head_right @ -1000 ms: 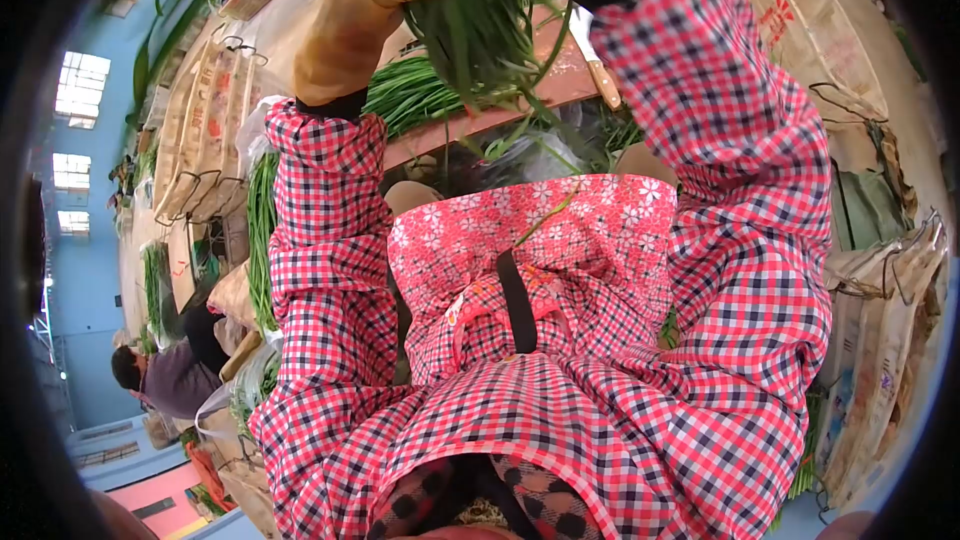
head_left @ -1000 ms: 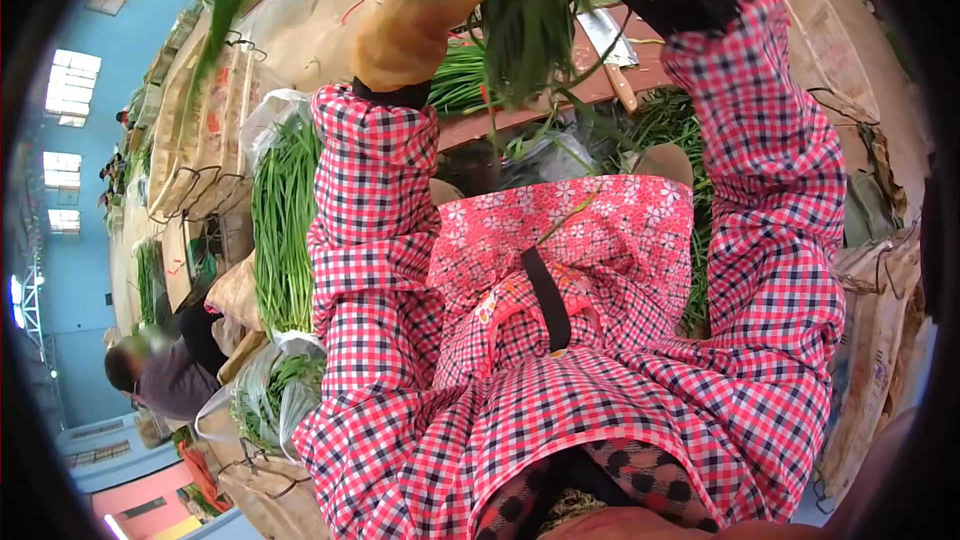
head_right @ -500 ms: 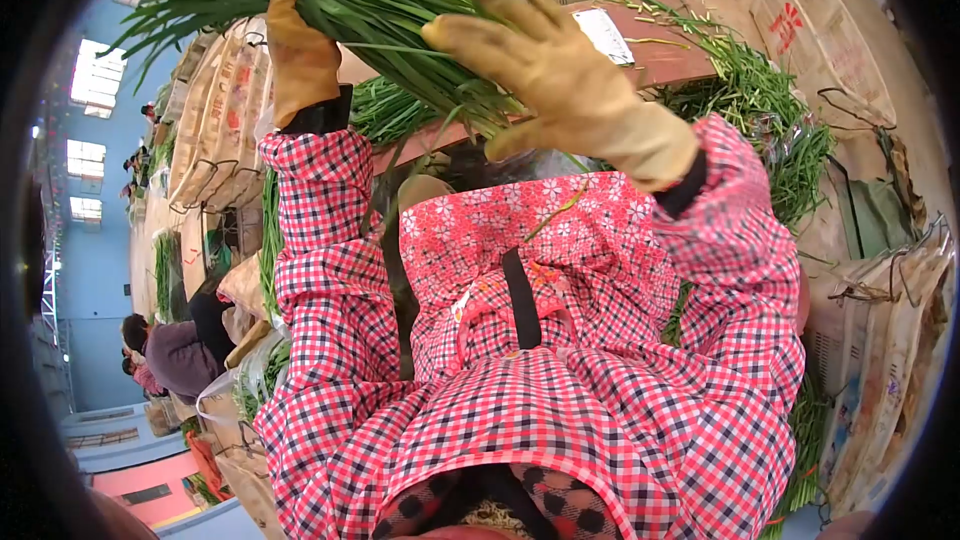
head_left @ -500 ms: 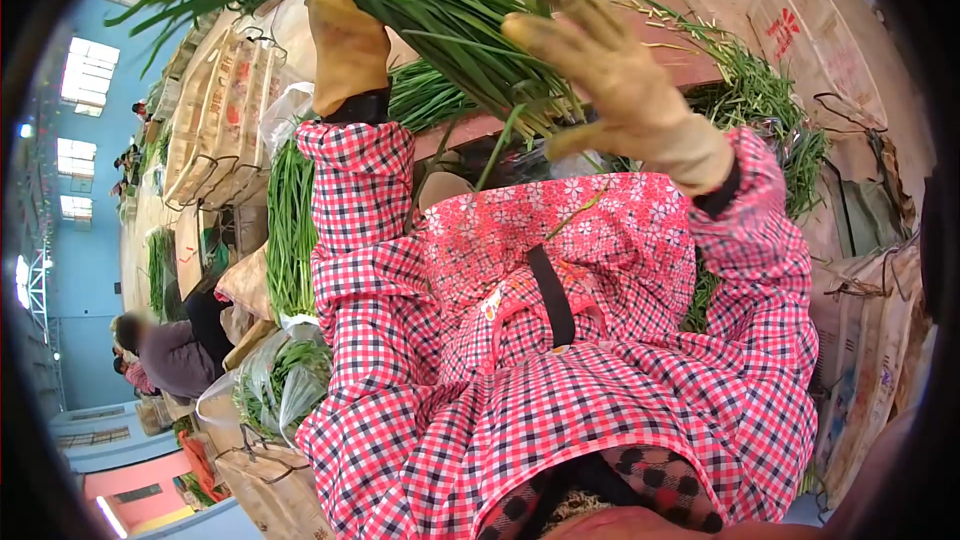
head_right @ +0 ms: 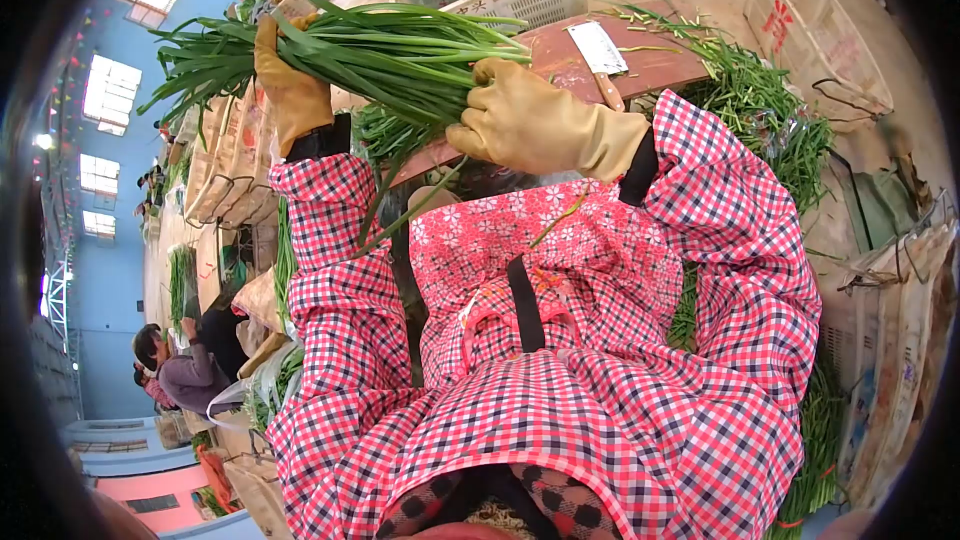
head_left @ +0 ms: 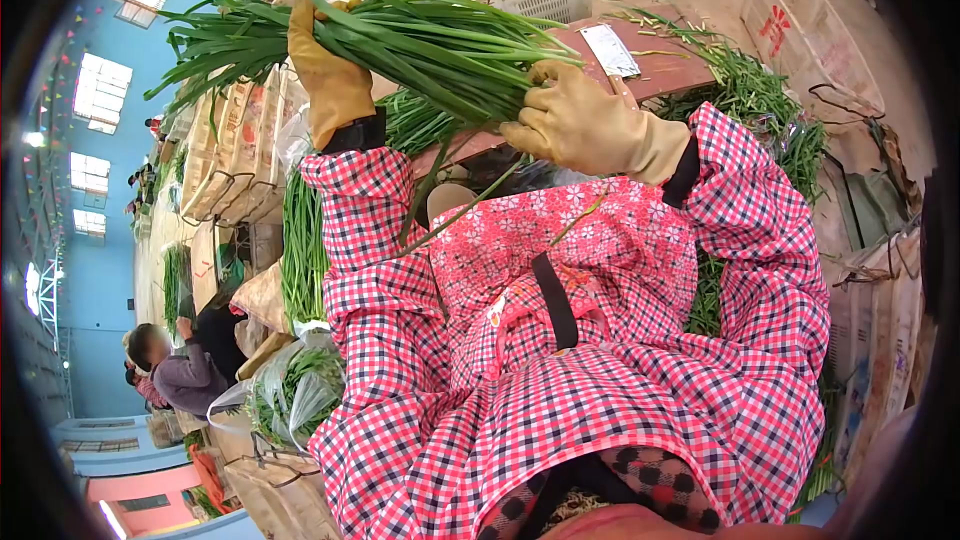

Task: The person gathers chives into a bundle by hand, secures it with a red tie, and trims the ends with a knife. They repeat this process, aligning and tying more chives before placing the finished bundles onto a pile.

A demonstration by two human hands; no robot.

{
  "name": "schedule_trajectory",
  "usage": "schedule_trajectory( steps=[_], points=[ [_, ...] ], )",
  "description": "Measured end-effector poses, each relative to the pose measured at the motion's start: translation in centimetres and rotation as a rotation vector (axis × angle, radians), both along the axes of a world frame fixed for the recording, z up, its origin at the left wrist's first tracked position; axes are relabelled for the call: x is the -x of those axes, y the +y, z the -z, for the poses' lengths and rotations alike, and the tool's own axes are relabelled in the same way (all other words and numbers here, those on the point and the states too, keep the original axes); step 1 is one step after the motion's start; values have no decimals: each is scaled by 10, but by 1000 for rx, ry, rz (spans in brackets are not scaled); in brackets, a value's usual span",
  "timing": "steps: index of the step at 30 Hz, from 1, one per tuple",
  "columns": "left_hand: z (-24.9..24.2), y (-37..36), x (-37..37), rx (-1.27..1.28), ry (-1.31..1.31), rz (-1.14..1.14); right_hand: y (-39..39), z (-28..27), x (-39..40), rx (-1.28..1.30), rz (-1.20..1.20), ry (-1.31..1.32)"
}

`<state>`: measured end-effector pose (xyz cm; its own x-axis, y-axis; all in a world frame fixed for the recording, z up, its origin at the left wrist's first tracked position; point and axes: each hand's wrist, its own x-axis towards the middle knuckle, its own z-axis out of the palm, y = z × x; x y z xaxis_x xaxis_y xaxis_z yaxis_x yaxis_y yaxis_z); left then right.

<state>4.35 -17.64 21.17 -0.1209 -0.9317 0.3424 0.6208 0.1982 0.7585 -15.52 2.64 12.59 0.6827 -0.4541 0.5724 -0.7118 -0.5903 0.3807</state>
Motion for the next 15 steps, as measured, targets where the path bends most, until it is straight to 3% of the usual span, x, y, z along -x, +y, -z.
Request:
schedule_trajectory(
  steps=[5,8,11,13,15],
  points=[
    [5,-28,-11,-13,138,77,30,11,12,-48,6,-54],
    [7,-30,-20,13,174,127,67,34,40,-249,156,-94],
    [10,-39,-28,51,81,-5,92,56,67,-971,641,-15],
    [15,-43,-32,61,117,33,99,61,75,-592,636,-134],
    [21,-45,-31,46,179,39,95,56,75,-489,526,-522]
  ],
)
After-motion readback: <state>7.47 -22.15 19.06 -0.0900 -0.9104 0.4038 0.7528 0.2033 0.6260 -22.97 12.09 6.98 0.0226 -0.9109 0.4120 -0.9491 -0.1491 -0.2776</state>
